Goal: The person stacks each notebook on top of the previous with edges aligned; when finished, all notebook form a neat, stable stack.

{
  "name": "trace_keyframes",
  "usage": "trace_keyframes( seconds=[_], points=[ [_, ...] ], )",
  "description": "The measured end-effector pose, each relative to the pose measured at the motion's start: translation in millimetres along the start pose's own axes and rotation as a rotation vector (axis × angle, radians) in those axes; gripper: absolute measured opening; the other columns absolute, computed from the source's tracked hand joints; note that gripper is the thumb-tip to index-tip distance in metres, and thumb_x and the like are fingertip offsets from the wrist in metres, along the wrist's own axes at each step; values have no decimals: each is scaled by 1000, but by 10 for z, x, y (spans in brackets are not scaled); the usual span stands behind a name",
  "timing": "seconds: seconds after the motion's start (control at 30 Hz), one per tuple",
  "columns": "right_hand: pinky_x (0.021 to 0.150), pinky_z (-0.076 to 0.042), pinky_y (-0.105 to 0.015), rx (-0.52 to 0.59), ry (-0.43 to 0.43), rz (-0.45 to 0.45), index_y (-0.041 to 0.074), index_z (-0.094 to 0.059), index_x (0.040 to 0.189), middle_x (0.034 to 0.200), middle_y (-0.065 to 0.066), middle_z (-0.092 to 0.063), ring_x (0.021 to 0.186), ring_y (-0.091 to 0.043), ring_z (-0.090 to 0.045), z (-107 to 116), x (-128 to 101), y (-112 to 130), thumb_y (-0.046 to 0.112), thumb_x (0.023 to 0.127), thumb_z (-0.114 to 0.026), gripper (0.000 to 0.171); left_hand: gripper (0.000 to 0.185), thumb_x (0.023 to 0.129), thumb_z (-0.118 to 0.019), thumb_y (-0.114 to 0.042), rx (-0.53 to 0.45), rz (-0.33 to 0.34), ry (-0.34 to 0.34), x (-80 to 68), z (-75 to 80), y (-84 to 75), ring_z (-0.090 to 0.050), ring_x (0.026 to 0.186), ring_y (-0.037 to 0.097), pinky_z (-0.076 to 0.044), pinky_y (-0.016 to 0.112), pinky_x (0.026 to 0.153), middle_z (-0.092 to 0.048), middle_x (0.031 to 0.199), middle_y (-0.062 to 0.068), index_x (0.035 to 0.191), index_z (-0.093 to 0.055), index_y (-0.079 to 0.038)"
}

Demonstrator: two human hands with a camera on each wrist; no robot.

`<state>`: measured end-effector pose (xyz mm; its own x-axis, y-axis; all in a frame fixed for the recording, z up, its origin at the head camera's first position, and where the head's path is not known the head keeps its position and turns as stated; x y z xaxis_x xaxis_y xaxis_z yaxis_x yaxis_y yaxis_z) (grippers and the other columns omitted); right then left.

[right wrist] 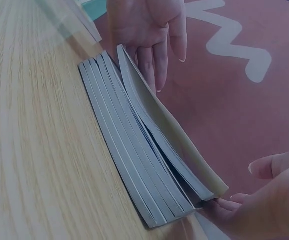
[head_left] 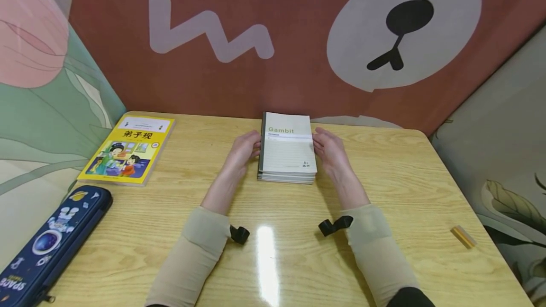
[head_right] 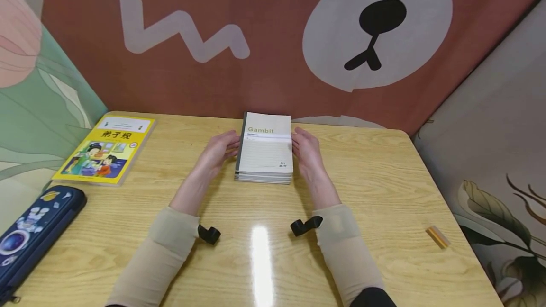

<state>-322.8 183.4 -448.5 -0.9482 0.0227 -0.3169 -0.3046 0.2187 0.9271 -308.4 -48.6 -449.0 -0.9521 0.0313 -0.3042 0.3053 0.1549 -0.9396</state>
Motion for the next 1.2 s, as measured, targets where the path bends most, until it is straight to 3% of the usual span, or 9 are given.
trace_keyframes(
  seconds=[0.1,0.2,0.27,0.37,0.47,0.63,0.77,1.2],
  points=[
    [127,-32,-30,-16,-17,1,2,-25,162,162,-22,-40,151,-25,-41,8,3,1,11,108,-41,57,40,102,-50,-13,24,2,-4,-7,6,0,-56,116,23,-48,38,110,-61,123,13,138,-58,3],
    [125,-36,-29,-32,-33,2,3,-28,161,160,-21,-44,148,-25,-44,14,11,0,12,108,-42,56,39,103,-49,-15,55,-8,-6,-16,-1,-15,-55,114,23,-48,39,110,-60,126,18,135,-60,5],
    [124,-38,-29,-42,-40,1,3,-29,161,158,-21,-45,147,-26,-46,16,16,-1,12,108,-43,55,43,105,-49,-18,73,-10,-11,-21,-4,-24,-55,116,23,-48,39,111,-58,137,19,139,-57,6],
    [123,-39,-29,-48,-45,6,3,-31,160,157,-22,-46,145,-26,-47,11,17,-1,11,108,-44,55,52,106,-49,-21,104,-3,-11,-33,-9,-28,-54,128,25,-47,40,115,-45,158,17,152,-45,3],
    [124,-38,-30,-65,-42,14,2,-31,160,158,-22,-45,145,-27,-46,3,10,2,12,108,-44,54,59,107,-48,-26,151,6,-6,-47,-11,-28,-44,145,26,-42,41,121,-30,170,11,158,-34,1],
    [125,-37,-32,-94,-41,26,-1,-31,159,158,-21,-43,142,-27,-46,-11,-5,6,13,109,-42,54,62,108,-46,-31,231,15,12,-72,-31,-26,-24,159,26,-28,41,130,-23,172,10,159,-32,1],
    [124,-38,-32,-108,-49,25,-1,-32,159,156,-21,-44,136,-25,-47,-7,-8,6,12,108,-42,53,63,109,-45,-33,274,21,20,-85,-46,-27,-18,161,26,-17,41,133,-22,173,11,159,-31,2],
    [125,-36,-35,-156,-43,29,-4,-32,158,159,-23,-40,134,-26,-46,-11,17,4,9,107,-44,54,63,108,-45,-34,329,20,16,-70,-47,-10,-20,161,25,-16,39,134,-27,171,12,158,-33,3]
  ],
)
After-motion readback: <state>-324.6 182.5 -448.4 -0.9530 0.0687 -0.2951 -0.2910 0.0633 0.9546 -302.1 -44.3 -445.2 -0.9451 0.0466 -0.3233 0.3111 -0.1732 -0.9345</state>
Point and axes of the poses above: each hand's wrist, its own x-axis towards the middle knuckle, its own z-axis out of the back of the hand, y = z × x, the point moved 7 cm from there along x, towards the middle knuckle
